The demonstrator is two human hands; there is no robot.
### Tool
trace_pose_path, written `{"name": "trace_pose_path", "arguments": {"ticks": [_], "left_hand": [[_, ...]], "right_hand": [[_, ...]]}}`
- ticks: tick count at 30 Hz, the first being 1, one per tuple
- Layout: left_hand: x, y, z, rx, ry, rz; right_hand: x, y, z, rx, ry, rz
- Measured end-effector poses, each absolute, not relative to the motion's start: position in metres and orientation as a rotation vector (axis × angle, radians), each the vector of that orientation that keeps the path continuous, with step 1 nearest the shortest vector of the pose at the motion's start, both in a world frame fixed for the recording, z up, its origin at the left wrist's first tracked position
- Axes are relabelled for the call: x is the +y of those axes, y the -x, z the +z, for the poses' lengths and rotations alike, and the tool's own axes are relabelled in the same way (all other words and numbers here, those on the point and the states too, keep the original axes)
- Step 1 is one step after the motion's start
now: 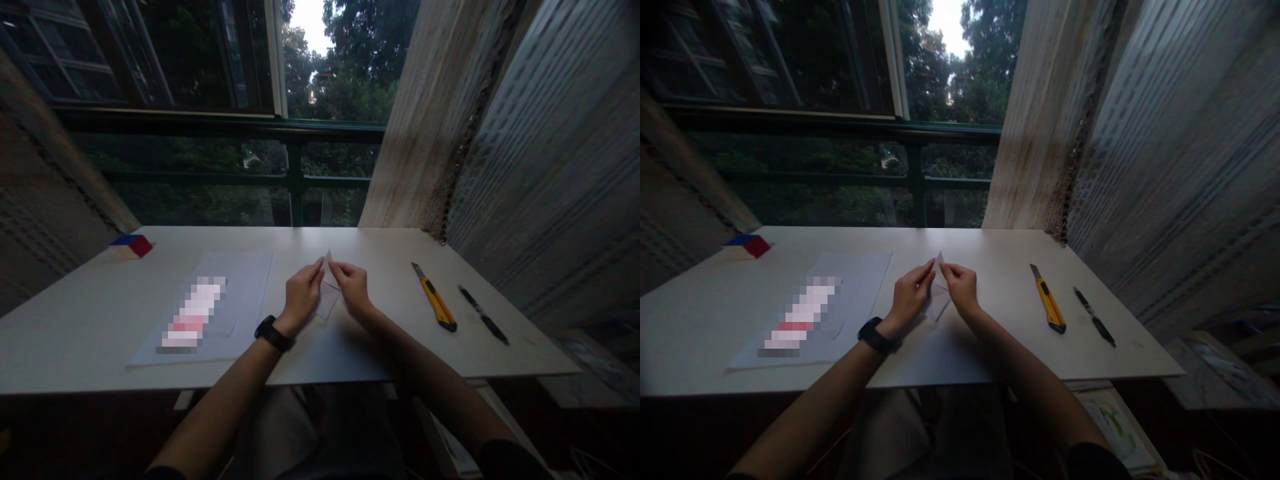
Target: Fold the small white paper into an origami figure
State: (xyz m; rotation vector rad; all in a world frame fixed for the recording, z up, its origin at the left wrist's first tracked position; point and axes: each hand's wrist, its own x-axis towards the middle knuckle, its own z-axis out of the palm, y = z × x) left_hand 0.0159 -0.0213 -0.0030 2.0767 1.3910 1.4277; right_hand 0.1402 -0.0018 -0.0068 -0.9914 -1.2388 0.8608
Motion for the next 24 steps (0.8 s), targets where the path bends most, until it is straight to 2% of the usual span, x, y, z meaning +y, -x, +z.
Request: {"name": "trace_pose_path", "arguments": {"ticks": [8, 12, 24], "left_hand": [[-0.016, -0.008, 0.0, 1.332, -1.932, 1.492], [-0.016, -0.008, 0.002, 1.329, -2.083, 1.504], [-0.016, -0.008, -0.001, 1.394, -2.065, 1.51]], "right_hand": [[-0.003, -0.141, -0.005, -1.324, 1.02, 0.868], [-0.004, -0.141, -0.002, -1.333, 1.019, 0.896], [-0.004, -0.142, 0.003, -1.131, 0.973, 1.24]]}}
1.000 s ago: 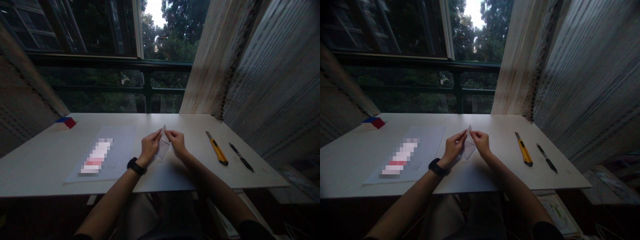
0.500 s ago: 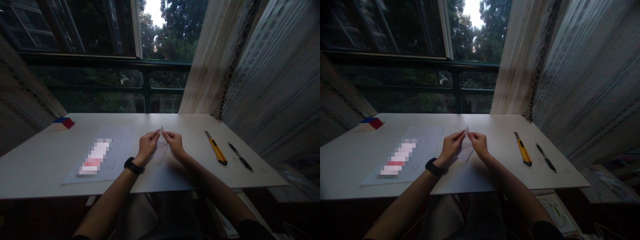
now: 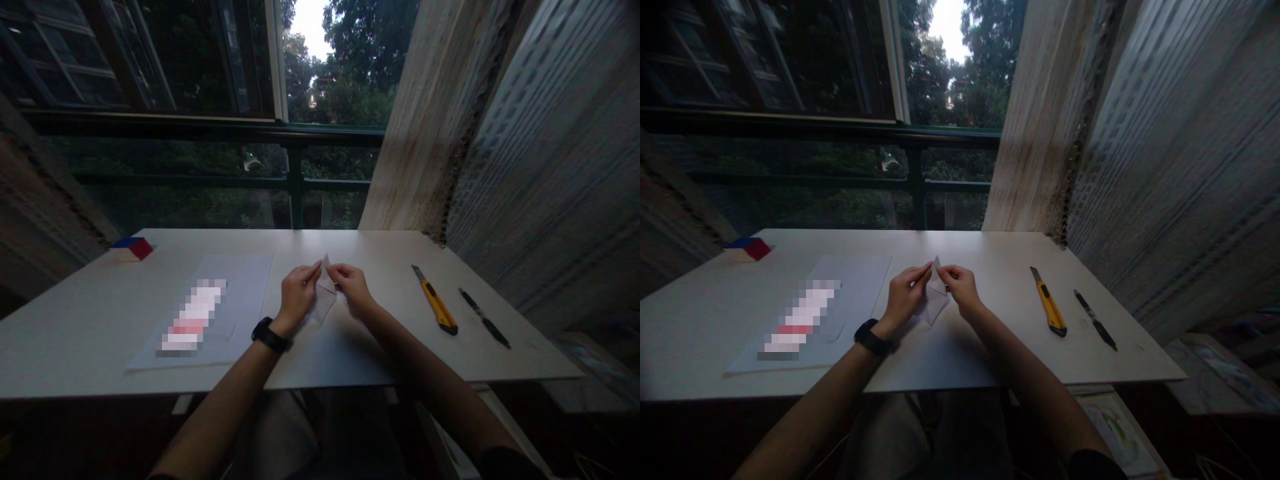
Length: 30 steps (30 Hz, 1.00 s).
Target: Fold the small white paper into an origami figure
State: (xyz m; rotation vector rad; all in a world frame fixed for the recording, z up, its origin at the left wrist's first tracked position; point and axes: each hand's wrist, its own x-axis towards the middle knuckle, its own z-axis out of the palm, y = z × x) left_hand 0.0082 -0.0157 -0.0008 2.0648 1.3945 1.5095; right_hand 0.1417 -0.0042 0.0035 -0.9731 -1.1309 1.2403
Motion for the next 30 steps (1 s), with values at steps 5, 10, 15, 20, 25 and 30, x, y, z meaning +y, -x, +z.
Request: {"name": "trace_pose_path", "arguments": {"ticks": [5, 10, 15, 20, 25, 30], "left_hand": [[-0.016, -0.009, -0.001, 1.393, -2.123, 1.492], [-0.019, -0.011, 0.0, 1.348, -2.25, 1.465], [-0.022, -0.012, 0.001, 1.347, -2.278, 1.494], [-0.022, -0.011, -0.001, 1.328, -2.29, 1.53], [-0.022, -0.012, -0.002, 1.299, -2.299, 1.547], [-0.022, -0.015, -0.003, 1.318, -2.287, 1.522]], "right_hand": [[-0.003, -0.145, 0.008, -1.12, 0.935, 1.291], [0.0, -0.149, 0.016, -1.18, 0.949, 1.142], [0.001, -0.152, 0.018, -1.219, 0.962, 1.061], [0.0, -0.152, 0.018, -1.197, 0.951, 1.047], [0.001, -0.151, 0.016, -1.162, 0.943, 1.074], [0.001, -0.15, 0.012, -1.078, 0.957, 1.104]]}}
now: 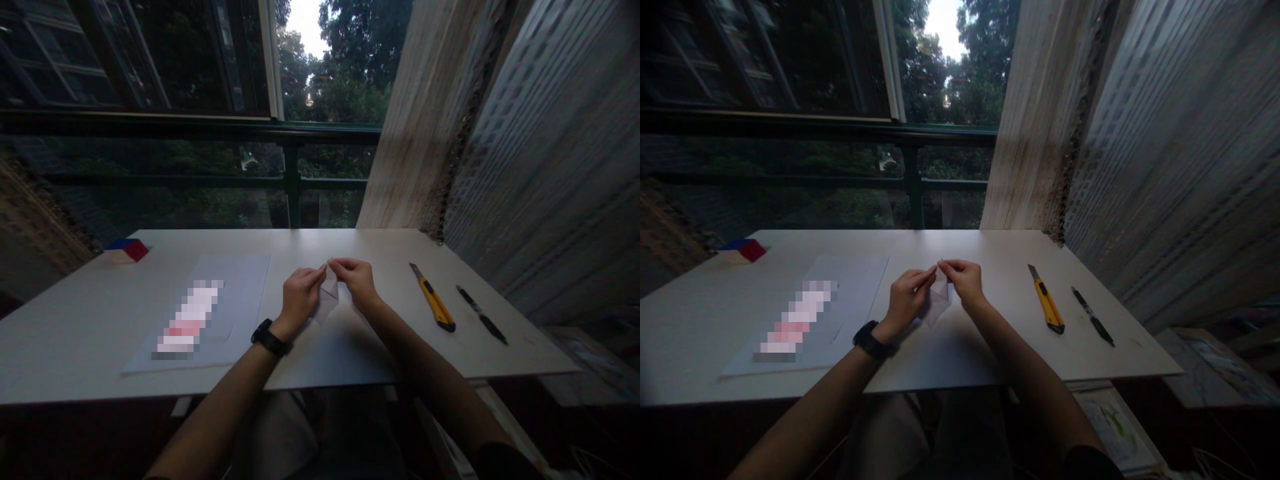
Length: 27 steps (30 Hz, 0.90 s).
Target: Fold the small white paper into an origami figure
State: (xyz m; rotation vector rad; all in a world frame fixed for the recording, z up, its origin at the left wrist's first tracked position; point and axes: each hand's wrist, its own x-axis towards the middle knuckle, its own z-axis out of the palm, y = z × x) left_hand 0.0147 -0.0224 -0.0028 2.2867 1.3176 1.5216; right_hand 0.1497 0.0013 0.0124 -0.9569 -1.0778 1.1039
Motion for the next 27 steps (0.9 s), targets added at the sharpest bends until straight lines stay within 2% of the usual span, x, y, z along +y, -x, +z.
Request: {"name": "trace_pose_path", "arguments": {"ticks": [10, 20, 27], "left_hand": [[-0.025, -0.017, -0.001, 1.236, -2.133, 1.545], [-0.025, -0.017, -0.002, 1.218, -2.161, 1.626], [-0.026, -0.017, -0.001, 1.204, -2.204, 1.656]], "right_hand": [[0.0, -0.152, 0.018, -1.126, 1.003, 1.112], [-0.001, -0.157, 0.026, -1.259, 0.967, 0.968], [0.002, -0.163, 0.025, -1.287, 0.91, 1.032]]}}
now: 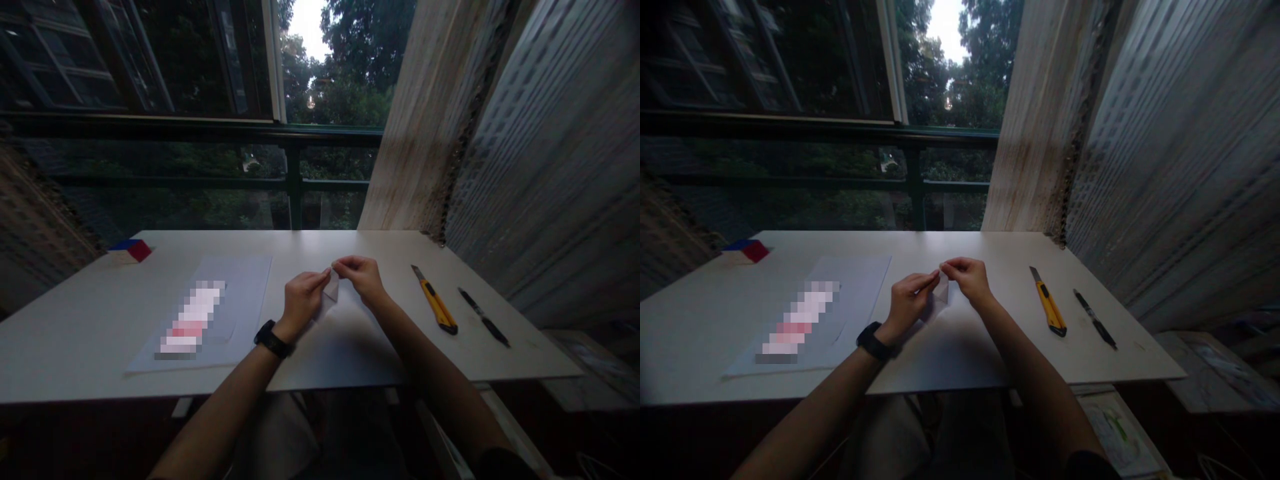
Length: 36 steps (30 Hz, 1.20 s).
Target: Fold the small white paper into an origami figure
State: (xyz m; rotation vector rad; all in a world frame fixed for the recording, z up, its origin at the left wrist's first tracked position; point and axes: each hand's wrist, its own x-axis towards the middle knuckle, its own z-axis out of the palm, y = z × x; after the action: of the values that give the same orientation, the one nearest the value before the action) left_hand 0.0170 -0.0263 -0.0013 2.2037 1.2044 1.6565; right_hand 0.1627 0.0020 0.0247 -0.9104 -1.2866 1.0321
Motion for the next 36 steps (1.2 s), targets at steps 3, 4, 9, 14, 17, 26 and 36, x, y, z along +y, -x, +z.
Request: {"name": "trace_pose_path", "arguments": {"ticks": [3, 4, 9, 14, 17, 26, 36], "left_hand": [[-0.027, -0.017, -0.001, 1.188, -2.208, 1.659], [-0.027, -0.017, -0.001, 1.18, -2.213, 1.654], [-0.029, -0.02, -0.001, 1.151, -2.211, 1.606], [-0.03, -0.022, 0.001, 1.157, -2.018, 1.541], [-0.028, -0.021, 0.001, 1.207, -1.864, 1.497], [-0.022, -0.021, -0.006, 1.213, -1.647, 1.438], [-0.012, -0.015, -0.011, 1.304, -1.519, 1.464]], "right_hand": [[0.002, -0.165, 0.025, -1.306, 0.883, 1.039], [0.002, -0.165, 0.025, -1.302, 0.876, 1.049], [0.003, -0.169, 0.026, -1.227, 0.882, 1.131], [0.007, -0.168, 0.024, -1.162, 0.909, 1.148], [0.008, -0.165, 0.022, -1.16, 0.946, 1.163], [0.011, -0.161, 0.018, -1.294, 1.041, 0.977], [0.011, -0.16, 0.0, -1.508, 1.135, 1.065]]}}
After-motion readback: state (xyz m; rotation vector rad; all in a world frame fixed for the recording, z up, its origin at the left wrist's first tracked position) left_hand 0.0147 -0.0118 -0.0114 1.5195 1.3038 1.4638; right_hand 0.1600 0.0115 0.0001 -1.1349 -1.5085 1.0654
